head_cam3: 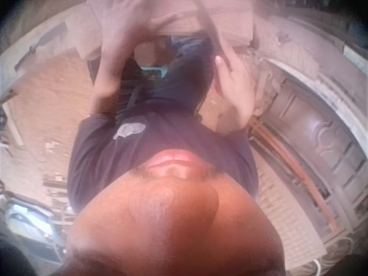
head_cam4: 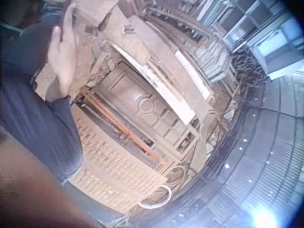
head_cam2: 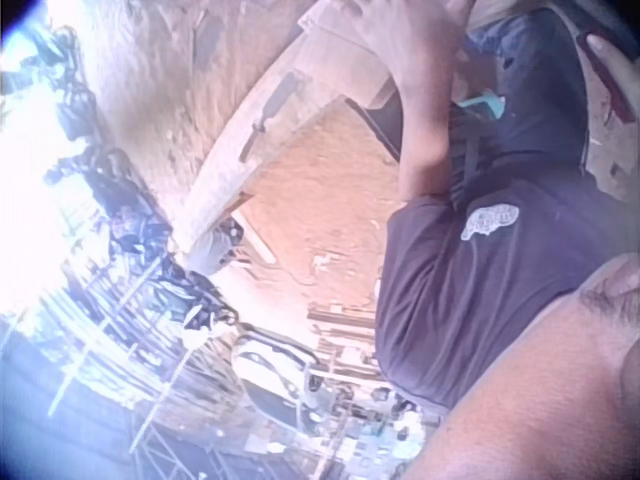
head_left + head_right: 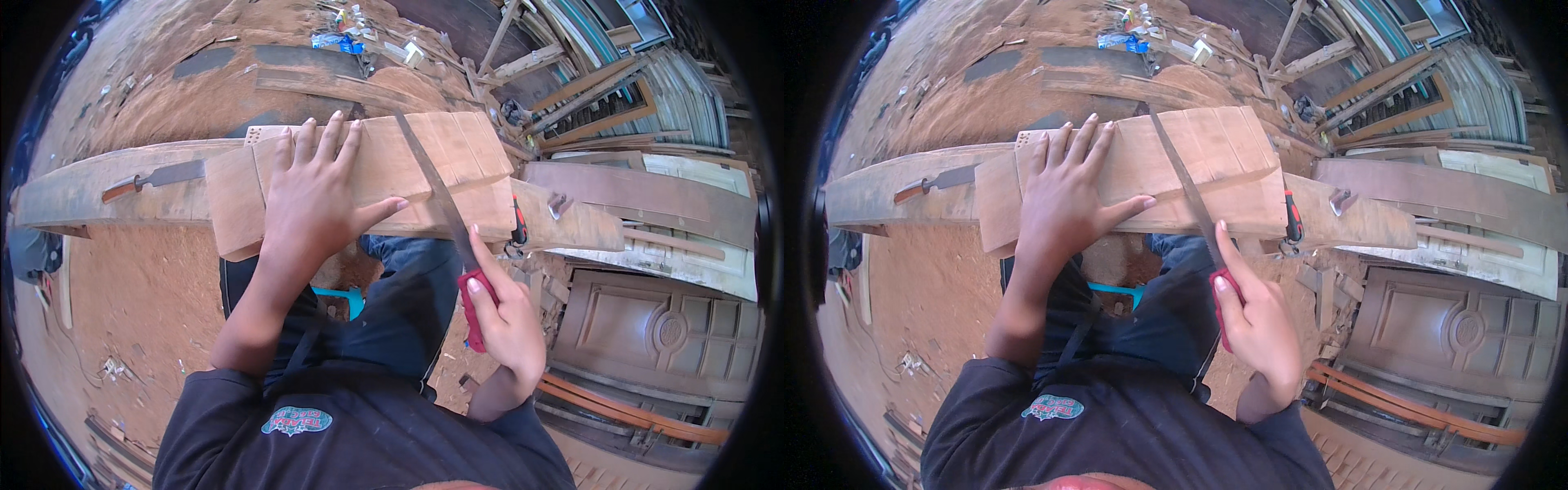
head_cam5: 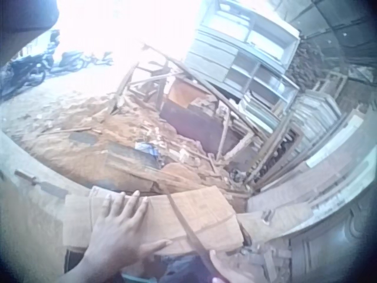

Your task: The person saws into a wooden board while holding it steady with one hand and using a hand saw with the other. They periodically wipe the blade and the wood with a cloth.

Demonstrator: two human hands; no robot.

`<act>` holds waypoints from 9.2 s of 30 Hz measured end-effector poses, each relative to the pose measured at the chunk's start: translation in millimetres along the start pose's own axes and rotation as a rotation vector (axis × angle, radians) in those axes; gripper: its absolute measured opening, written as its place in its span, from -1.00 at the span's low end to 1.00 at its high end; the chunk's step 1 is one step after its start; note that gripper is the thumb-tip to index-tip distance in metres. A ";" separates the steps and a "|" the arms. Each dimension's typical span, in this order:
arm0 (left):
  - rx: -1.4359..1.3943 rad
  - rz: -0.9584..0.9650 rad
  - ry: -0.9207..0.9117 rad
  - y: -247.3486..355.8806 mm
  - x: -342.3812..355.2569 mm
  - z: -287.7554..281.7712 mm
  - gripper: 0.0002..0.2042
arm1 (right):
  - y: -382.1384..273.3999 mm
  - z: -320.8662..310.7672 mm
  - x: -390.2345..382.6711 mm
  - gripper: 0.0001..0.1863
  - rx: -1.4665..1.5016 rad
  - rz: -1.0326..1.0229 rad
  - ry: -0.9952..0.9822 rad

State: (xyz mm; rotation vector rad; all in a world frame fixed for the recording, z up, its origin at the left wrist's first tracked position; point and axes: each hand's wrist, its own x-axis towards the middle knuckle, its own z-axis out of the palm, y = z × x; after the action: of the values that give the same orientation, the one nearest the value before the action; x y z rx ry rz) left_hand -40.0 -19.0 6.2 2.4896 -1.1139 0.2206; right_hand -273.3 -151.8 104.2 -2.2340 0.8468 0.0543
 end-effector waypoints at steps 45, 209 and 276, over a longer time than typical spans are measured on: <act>0.041 0.002 0.027 2.2 -0.5 -4.0 0.10 | -12.0 -2.1 6.0 -0.21 -0.192 -0.107 -0.037; 0.098 0.003 -0.002 -60.3 -30.9 -33.6 0.18 | -33.7 33.1 7.0 -0.11 -0.137 -0.333 -0.020; 0.157 0.005 -0.054 -52.9 -26.4 -36.0 0.16 | -40.4 17.0 -11.2 -0.12 -0.150 -0.216 -0.044</act>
State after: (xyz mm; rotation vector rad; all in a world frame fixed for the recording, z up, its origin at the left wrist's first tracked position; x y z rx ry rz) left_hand -17.7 45.9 15.2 2.6449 -1.1662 0.2524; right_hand -254.7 -113.7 120.2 -2.4433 0.5906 0.0667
